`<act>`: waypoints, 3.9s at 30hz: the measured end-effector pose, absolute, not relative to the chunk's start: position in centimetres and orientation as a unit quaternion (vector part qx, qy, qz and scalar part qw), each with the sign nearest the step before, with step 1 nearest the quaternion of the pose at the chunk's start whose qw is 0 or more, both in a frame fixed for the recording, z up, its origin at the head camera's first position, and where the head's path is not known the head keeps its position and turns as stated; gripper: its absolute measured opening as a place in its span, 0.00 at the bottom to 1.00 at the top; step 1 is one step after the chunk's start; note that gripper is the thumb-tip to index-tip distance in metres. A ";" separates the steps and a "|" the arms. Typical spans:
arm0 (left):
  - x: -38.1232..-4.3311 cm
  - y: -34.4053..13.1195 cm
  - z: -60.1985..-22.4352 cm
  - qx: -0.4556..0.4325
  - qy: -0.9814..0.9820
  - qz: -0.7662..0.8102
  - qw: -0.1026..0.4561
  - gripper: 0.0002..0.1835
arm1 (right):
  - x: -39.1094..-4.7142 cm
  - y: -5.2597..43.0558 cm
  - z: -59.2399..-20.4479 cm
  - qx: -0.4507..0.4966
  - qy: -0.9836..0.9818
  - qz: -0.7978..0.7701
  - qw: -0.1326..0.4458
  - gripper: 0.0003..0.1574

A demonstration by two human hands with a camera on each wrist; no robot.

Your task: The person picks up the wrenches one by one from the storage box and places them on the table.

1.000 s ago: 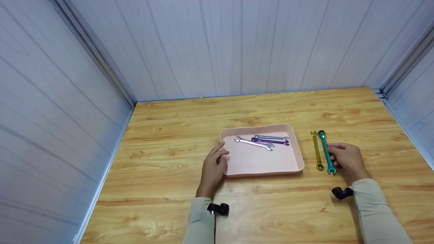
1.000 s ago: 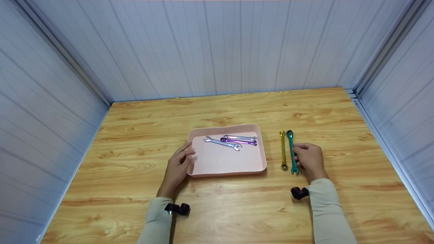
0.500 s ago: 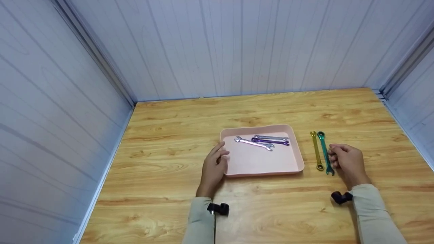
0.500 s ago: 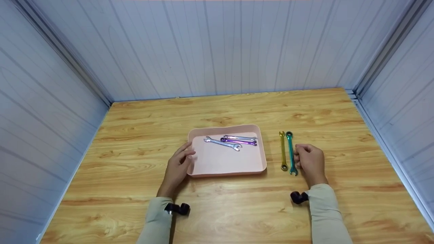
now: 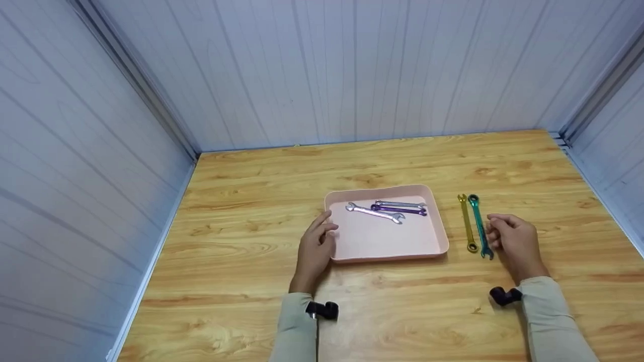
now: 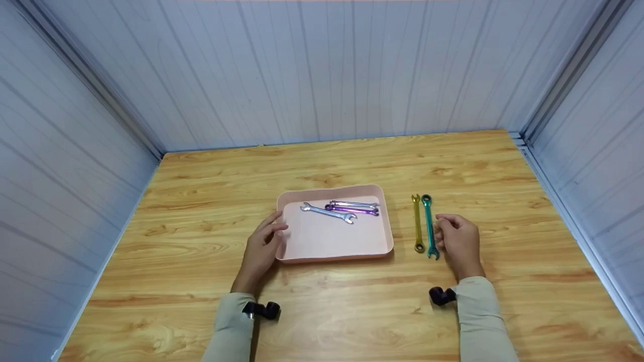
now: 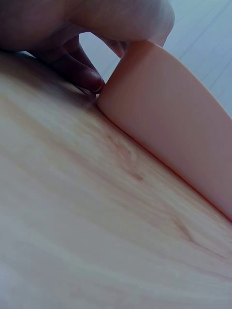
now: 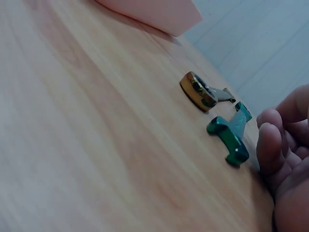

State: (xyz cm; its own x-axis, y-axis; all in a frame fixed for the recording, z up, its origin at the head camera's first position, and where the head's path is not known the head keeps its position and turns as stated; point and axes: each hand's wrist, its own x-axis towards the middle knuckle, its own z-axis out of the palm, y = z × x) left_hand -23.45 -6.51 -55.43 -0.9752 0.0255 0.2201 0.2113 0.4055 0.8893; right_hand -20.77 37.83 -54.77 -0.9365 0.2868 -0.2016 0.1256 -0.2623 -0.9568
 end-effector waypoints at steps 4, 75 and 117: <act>-23.4 -6.5 -55.5 -0.073 -0.835 -0.539 0.085 0.12 | -20.7 37.7 -54.3 -0.181 -0.591 0.785 0.040 0.23; -22.7 -6.1 -55.7 -0.074 -0.826 -0.554 0.078 0.11 | -22.0 31.3 -50.0 -0.089 -0.720 0.687 0.025 0.17; -23.0 -5.3 -56.0 -0.080 -0.828 -0.549 0.083 0.12 | -24.1 27.2 -49.1 -0.086 -0.732 0.676 -0.008 0.22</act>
State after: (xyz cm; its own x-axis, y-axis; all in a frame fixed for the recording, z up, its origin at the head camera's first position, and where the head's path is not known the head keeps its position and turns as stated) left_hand -22.99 -5.25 -56.03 -0.9734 0.0413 0.2253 0.2237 0.3843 0.8957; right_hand -24.10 27.23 -49.05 -0.9850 0.1149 -0.1285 0.1373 0.0716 -0.9879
